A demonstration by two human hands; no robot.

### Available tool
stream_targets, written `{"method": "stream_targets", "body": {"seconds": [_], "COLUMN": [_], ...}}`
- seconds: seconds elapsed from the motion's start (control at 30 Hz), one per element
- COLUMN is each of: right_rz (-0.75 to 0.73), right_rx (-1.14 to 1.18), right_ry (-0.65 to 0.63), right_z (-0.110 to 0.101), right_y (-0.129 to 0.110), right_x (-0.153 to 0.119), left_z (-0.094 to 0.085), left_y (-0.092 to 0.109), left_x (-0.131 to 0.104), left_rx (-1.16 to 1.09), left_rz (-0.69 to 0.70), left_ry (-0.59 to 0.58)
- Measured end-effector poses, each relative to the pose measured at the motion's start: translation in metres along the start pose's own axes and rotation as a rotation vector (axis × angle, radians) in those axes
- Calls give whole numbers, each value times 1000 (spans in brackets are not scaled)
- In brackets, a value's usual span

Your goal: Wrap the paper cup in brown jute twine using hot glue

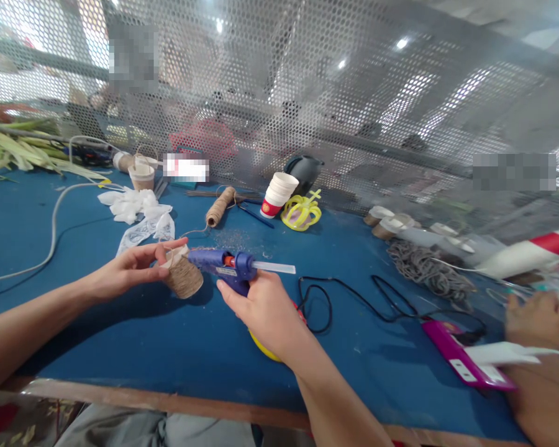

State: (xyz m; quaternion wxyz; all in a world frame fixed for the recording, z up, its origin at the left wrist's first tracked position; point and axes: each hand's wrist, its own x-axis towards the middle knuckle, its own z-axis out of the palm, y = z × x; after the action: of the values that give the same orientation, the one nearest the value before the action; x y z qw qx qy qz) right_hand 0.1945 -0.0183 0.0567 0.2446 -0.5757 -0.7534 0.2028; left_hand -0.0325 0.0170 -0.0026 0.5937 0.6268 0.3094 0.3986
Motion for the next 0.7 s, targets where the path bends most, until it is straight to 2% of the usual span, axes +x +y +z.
{"method": "stream_targets", "body": {"seconds": [0.13, 0.47, 0.7], "right_rz": [-44, -28, -107], "right_rx": [-17, -24, -38], "right_ry": [11, 24, -26], "right_z": [0, 1, 3], "right_y": [0, 1, 4], "right_x": [-2, -1, -4], "left_z": [0, 0, 0], "left_y": [1, -2, 1], "left_x": [0, 0, 0], "left_rx": [-1, 0, 17], "left_rz": [-5, -7, -19], "left_ry": [4, 3, 14]}}
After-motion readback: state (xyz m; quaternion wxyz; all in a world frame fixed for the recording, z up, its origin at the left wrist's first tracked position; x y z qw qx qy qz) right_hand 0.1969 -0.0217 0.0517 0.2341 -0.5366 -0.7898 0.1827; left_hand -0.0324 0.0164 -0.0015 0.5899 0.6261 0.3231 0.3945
